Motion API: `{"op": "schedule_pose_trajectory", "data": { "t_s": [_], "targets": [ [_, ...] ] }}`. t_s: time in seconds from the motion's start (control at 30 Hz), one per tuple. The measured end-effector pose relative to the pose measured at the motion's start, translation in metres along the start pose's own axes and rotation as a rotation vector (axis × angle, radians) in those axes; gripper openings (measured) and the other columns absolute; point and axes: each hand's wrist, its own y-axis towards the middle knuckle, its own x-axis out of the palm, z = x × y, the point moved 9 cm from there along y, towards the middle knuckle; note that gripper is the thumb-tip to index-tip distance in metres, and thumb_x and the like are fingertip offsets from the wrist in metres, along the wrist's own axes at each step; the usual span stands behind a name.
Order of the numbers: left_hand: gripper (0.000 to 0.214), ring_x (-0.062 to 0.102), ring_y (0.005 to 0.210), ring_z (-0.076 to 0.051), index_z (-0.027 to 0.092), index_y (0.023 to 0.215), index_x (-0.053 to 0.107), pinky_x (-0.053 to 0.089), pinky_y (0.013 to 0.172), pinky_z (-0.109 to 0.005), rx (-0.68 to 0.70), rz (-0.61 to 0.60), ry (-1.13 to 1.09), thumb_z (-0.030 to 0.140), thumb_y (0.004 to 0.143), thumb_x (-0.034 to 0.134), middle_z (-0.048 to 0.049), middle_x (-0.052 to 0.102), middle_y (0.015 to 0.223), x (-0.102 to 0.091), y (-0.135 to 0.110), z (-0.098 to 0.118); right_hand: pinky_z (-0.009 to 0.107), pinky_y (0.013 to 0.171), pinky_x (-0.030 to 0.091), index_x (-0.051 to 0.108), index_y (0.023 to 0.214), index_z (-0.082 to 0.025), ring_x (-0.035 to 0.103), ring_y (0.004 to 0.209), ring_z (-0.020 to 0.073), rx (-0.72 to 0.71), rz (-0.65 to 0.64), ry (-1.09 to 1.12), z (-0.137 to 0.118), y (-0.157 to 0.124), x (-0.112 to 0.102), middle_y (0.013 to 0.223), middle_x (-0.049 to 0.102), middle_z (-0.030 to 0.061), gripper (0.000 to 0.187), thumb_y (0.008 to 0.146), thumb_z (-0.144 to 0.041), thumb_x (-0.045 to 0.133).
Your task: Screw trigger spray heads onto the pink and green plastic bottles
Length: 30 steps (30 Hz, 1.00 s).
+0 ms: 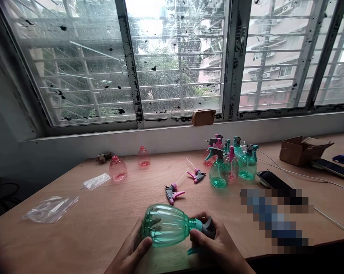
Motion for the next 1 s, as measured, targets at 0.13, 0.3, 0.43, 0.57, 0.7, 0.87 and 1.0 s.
{"op": "schedule_pose_trajectory", "data": {
  "t_s": [0.13, 0.3, 0.43, 0.57, 0.7, 0.87, 1.0],
  "targets": [
    [0.066, 0.039, 0.142, -0.034, 0.026, 0.149, 0.039, 0.025, 0.121, -0.046, 0.009, 0.002, 0.042, 0.052, 0.092, 0.059, -0.0089, 0.051, 0.151, -0.001, 0.001, 0.001, 0.027, 0.054, 0.052, 0.065, 0.093, -0.016, 0.065, 0.055, 0.0164, 0.003, -0.007, -0.016, 0.0, 0.0, 0.0, 0.059, 0.071, 0.0002, 0.035, 0.075, -0.041, 0.082],
    [0.068, 0.041, 0.141, -0.035, 0.026, 0.148, 0.041, 0.031, 0.118, -0.045, 0.017, 0.012, 0.024, 0.056, 0.09, 0.059, -0.0091, 0.053, 0.149, -0.001, 0.002, 0.002, 0.027, 0.053, 0.052, 0.065, 0.093, -0.016, 0.065, 0.055, 0.0172, 0.004, 0.002, -0.025, 0.002, 0.0, -0.002, 0.06, 0.071, 0.0, 0.036, 0.075, -0.041, 0.082],
    [0.068, 0.042, 0.14, -0.033, 0.026, 0.148, 0.04, 0.033, 0.117, -0.042, 0.026, 0.019, 0.009, 0.051, 0.089, 0.062, -0.0092, 0.053, 0.149, -0.001, 0.001, 0.003, 0.027, 0.055, 0.052, 0.064, 0.095, -0.016, 0.064, 0.055, 0.0163, -0.002, -0.008, -0.027, 0.003, 0.0, -0.002, 0.061, 0.071, -0.0004, 0.036, 0.076, -0.041, 0.081],
    [0.073, 0.047, 0.138, -0.034, 0.027, 0.149, 0.036, 0.04, 0.112, -0.043, -0.035, 0.003, -0.054, 0.047, 0.087, 0.068, -0.0106, 0.051, 0.15, 0.0, -0.001, -0.007, 0.026, 0.054, 0.052, 0.064, 0.096, -0.016, 0.066, 0.056, 0.0162, -0.006, 0.007, 0.021, 0.002, 0.0, -0.003, 0.062, 0.07, -0.0013, 0.036, 0.077, -0.041, 0.081],
    [0.075, 0.042, 0.142, -0.031, 0.035, 0.15, 0.033, 0.031, 0.118, -0.042, 0.022, 0.008, -0.034, 0.042, 0.086, 0.071, -0.0053, 0.043, 0.157, 0.0, -0.002, -0.006, 0.024, 0.052, 0.05, 0.065, 0.096, -0.016, 0.064, 0.054, 0.0143, -0.039, 0.017, 0.025, -0.001, 0.0, -0.004, 0.06, 0.07, -0.0017, 0.036, 0.077, -0.042, 0.081],
    [0.08, 0.041, 0.142, -0.035, 0.027, 0.151, 0.034, 0.033, 0.118, -0.046, -0.02, 0.054, -0.015, 0.049, 0.083, 0.071, -0.011, 0.048, 0.153, -0.006, -0.001, -0.01, 0.027, 0.053, 0.051, 0.065, 0.093, -0.016, 0.066, 0.054, 0.0169, -0.002, 0.026, -0.01, 0.001, -0.002, -0.003, 0.06, 0.07, -0.001, 0.037, 0.075, -0.043, 0.082],
    [0.073, 0.044, 0.139, -0.035, 0.027, 0.149, 0.038, 0.039, 0.114, -0.046, -0.034, 0.061, 0.022, 0.048, 0.086, 0.068, -0.0106, 0.048, 0.153, -0.01, -0.001, -0.014, 0.028, 0.056, 0.052, 0.067, 0.096, -0.016, 0.066, 0.057, 0.0174, -0.003, 0.031, -0.027, 0.001, -0.003, -0.004, 0.064, 0.071, -0.0005, 0.037, 0.075, -0.042, 0.082]
  ]
}}
